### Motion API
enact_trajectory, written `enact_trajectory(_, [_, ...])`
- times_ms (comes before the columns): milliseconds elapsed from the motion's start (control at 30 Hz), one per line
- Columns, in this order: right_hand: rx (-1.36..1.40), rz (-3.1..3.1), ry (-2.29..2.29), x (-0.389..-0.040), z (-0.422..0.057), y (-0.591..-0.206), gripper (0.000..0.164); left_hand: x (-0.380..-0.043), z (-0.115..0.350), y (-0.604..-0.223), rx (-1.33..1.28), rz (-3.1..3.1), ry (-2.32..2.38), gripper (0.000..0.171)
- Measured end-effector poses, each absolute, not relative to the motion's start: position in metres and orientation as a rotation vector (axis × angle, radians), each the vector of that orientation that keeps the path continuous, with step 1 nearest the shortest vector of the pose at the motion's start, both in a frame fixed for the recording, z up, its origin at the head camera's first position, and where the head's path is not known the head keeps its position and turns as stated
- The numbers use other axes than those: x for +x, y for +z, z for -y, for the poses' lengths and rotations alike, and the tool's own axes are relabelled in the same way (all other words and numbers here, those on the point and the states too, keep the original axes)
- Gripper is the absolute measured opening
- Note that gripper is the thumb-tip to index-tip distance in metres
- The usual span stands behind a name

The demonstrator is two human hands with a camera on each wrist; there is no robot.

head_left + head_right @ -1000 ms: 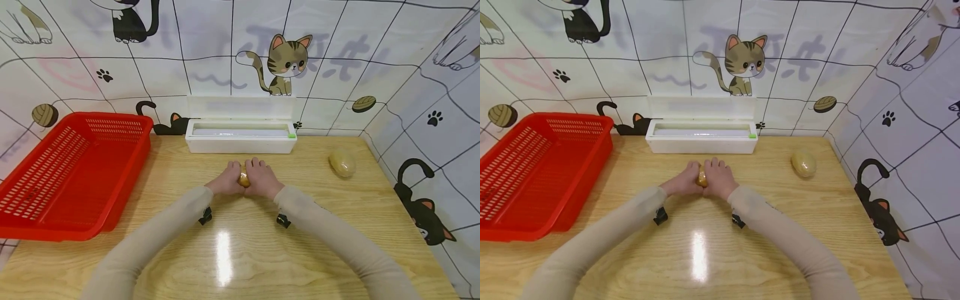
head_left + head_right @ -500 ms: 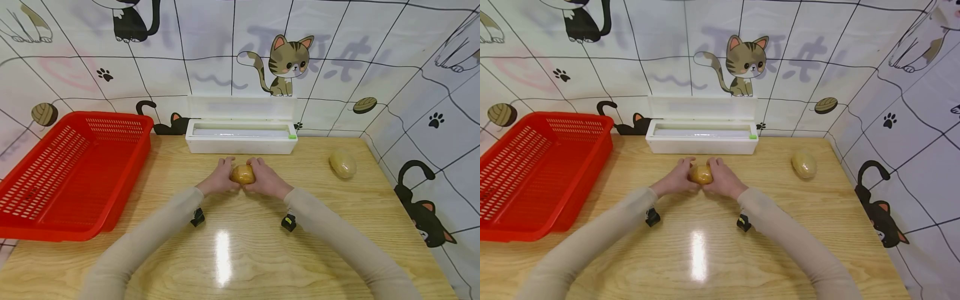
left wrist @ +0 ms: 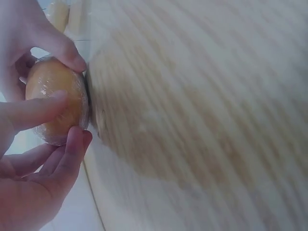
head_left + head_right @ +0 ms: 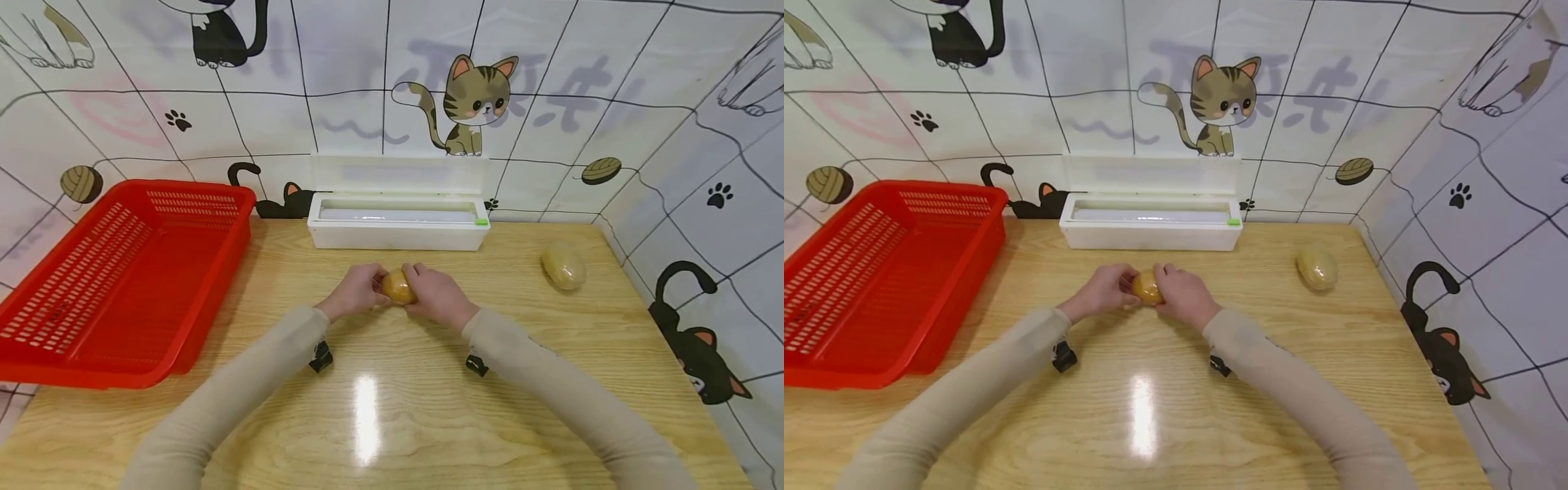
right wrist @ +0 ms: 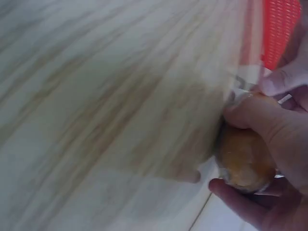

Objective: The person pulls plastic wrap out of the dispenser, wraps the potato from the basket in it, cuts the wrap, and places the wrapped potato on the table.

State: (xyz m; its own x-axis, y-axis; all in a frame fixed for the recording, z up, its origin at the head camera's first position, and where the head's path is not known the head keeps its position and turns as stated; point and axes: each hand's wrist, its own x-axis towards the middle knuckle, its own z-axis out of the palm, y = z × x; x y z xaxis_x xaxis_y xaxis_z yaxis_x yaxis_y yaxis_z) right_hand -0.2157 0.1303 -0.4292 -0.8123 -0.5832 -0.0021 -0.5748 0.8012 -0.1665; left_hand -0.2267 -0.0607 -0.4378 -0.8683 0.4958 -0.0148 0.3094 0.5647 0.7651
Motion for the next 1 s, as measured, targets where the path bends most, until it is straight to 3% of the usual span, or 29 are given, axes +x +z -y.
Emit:
enact_trajectory(100, [-0.978, -2.955, -0.201, -0.215, -0.131, -0.430, 0.067, -0.226, 0.058, -0.436, 0.648, -2.561, 1.189, 0.041])
enact_trajectory(267, [-0.828, -2.811, -0.515, -0.214, -0.140, -0.423, 0.088, -0.224, 0.055, -0.429, 0.663, -2.589, 1.066, 0.052])
enact_trajectory(333, [-0.727, -2.770, -0.628, -0.212, -0.144, -0.419, 0.085, -0.222, 0.053, -0.426, 0.701, -2.590, 1.021, 0.063])
enact_trajectory(400, [-0.669, -2.766, -0.679, -0.212, -0.147, -0.416, 0.071, -0.221, 0.051, -0.425, 0.768, -2.599, 0.973, 0.068])
enact_trajectory(500, [-0.656, -2.797, -0.683, -0.210, -0.149, -0.413, 0.046, -0.219, 0.046, -0.424, 0.890, -2.650, 0.887, 0.058])
enact_trajectory(633, [-0.656, -2.808, -0.726, -0.208, -0.148, -0.414, 0.040, -0.218, 0.039, -0.422, 0.912, -2.734, 0.820, 0.033])
enact_trajectory(1000, [-0.500, -2.801, -0.873, -0.209, -0.142, -0.421, 0.047, -0.217, 0.031, -0.419, 0.672, -2.707, 0.924, 0.041])
